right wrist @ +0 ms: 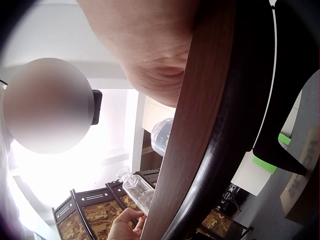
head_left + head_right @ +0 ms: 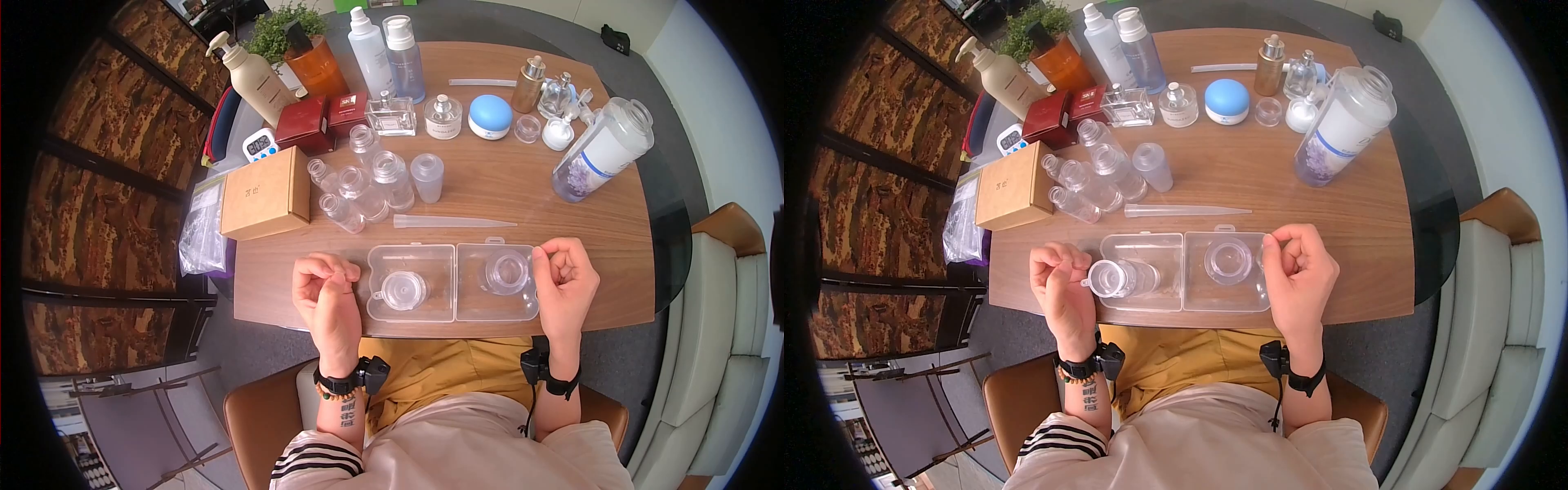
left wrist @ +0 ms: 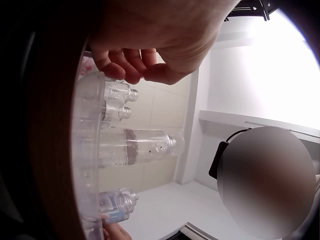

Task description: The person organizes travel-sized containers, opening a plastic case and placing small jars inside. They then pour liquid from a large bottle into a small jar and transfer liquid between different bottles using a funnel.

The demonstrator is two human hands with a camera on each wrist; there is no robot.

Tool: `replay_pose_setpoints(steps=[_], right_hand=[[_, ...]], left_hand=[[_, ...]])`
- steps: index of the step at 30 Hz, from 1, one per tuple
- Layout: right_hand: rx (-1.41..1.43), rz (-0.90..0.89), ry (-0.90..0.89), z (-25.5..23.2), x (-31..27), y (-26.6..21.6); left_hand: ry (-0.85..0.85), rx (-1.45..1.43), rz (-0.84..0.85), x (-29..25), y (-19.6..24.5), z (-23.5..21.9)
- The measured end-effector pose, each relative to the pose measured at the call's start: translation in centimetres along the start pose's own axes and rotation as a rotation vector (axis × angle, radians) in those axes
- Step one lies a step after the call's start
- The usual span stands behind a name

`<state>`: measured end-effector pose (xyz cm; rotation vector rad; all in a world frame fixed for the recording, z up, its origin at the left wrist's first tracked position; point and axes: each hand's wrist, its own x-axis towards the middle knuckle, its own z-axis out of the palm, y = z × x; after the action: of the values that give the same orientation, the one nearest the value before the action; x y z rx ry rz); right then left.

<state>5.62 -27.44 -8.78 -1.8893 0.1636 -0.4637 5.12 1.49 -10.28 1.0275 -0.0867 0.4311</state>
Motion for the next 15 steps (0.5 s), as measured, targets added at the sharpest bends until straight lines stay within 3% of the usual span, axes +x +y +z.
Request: replay_pose_setpoints(steps=[8, 15], right_hand=[[-0.007, -0.014, -0.001, -0.01, 0.0, 0.08], [-0.005, -0.02, -0.006, -0.04, 0.03, -0.03]], left_hand=[[0.007, -0.094, -0.036, -0.16, 0.09, -0.11], [0.1, 0.026, -0.062, -0.19, 0.13, 0.18]])
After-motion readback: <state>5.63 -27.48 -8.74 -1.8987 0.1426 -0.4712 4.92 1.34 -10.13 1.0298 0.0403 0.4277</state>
